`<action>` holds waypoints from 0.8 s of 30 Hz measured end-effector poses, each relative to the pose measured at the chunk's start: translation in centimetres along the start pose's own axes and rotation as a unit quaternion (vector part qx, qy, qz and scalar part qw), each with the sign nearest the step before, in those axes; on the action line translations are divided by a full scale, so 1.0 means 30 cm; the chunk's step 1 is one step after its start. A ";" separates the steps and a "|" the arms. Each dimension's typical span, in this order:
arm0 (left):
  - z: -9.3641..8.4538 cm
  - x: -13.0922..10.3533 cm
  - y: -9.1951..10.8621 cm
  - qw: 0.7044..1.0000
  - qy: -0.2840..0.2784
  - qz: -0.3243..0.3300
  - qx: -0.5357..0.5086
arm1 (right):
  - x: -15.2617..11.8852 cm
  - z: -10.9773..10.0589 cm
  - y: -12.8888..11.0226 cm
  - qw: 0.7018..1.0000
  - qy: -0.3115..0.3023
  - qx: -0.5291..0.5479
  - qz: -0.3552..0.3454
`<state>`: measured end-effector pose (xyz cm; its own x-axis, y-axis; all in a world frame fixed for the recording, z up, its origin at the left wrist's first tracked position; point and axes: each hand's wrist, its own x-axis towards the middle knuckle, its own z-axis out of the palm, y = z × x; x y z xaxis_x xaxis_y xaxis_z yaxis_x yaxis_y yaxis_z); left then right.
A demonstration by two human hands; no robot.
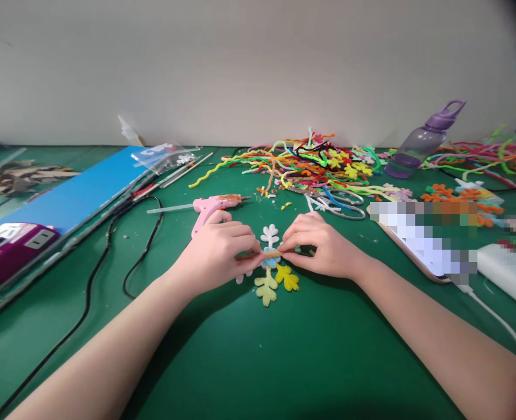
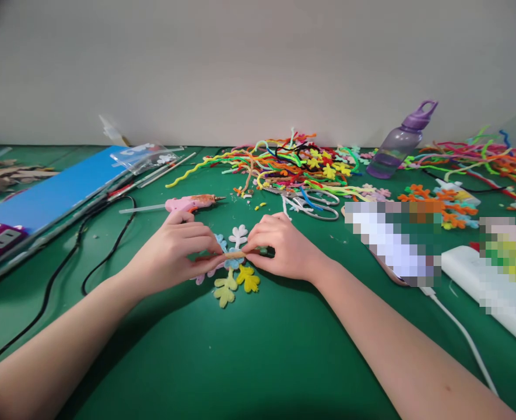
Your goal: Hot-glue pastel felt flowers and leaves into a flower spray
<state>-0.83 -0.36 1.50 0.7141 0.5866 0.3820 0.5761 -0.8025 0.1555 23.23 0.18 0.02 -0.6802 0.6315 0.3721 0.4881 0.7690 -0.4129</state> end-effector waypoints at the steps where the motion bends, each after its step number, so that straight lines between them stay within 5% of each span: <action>1: 0.001 -0.001 -0.003 1.000 -0.002 0.001 0.000 | 0.000 -0.001 -0.001 1.000 -0.002 0.004 0.001; 24: 0.022 0.000 -0.017 0.999 -0.014 0.030 -0.014 | 0.003 -0.012 -0.008 0.999 -0.048 -0.019 0.012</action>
<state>-0.87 0.11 0.83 0.7584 0.5394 0.3660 0.5201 -0.8392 0.1592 23.24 0.07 0.44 -0.7169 0.6387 0.2796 0.5242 0.7581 -0.3879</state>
